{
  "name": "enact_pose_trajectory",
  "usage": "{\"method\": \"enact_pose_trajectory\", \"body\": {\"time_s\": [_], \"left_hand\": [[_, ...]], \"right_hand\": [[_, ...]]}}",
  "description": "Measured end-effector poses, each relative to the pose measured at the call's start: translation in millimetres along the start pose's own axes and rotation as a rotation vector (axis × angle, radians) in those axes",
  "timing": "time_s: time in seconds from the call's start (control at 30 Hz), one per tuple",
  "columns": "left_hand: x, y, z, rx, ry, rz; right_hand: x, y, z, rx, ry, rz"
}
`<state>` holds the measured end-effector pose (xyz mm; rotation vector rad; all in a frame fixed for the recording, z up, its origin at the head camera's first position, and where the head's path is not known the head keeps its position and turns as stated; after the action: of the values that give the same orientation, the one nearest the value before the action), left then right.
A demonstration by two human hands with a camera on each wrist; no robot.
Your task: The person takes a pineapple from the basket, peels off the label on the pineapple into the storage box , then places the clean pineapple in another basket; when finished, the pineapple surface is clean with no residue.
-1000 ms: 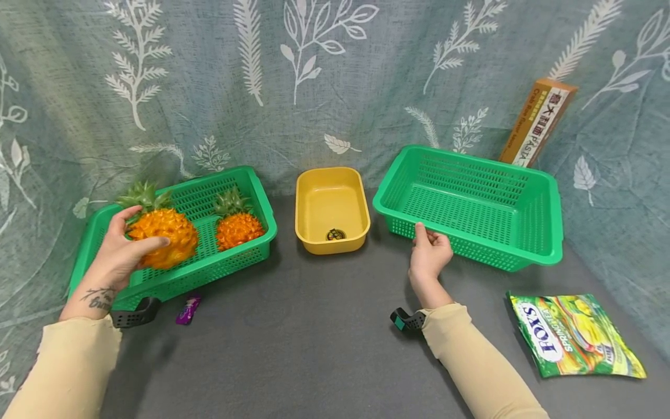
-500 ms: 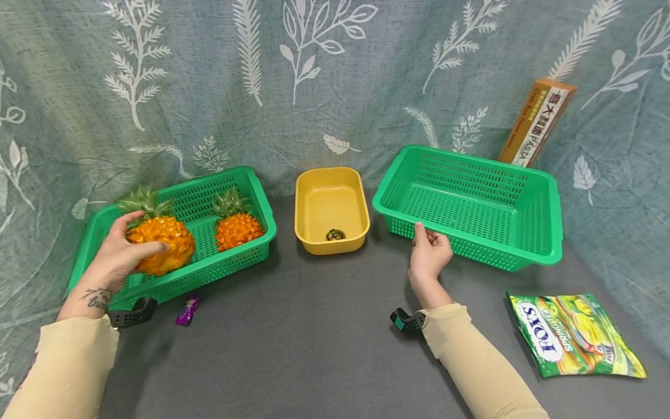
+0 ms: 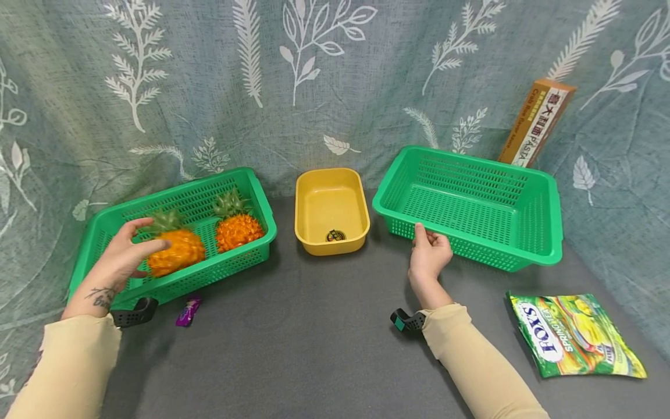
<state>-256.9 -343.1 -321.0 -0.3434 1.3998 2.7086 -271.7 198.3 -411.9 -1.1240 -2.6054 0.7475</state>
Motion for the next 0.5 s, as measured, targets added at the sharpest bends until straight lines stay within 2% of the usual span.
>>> {"method": "enact_pose_trajectory", "body": {"time_s": [0.1, 0.23, 0.5], "left_hand": [[-2.8, 0.3, 9.1, 0.045, -0.01, 0.005], [-7.5, 0.8, 27.8, 0.089, -0.061, 0.066], [-24.4, -7.3, 71.5, 0.019, -0.165, 0.182]], "right_hand": [[0.2, -0.2, 0.1, -0.01, 0.003, -0.003], [0.7, -0.2, -0.5, -0.029, 0.014, -0.003], [0.9, 0.1, 0.3, -0.022, 0.011, -0.001]]}}
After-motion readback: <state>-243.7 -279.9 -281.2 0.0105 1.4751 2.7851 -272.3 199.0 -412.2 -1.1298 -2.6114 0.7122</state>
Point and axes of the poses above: each hand's wrist, its own x-axis towards the middle knuckle, its own y-axis out of the back of the hand, z = x × y, the point moved 10 cm from there along x, towards the middle knuckle, and after that the axes turned 14 degrees about x, right-handed, at the moved point
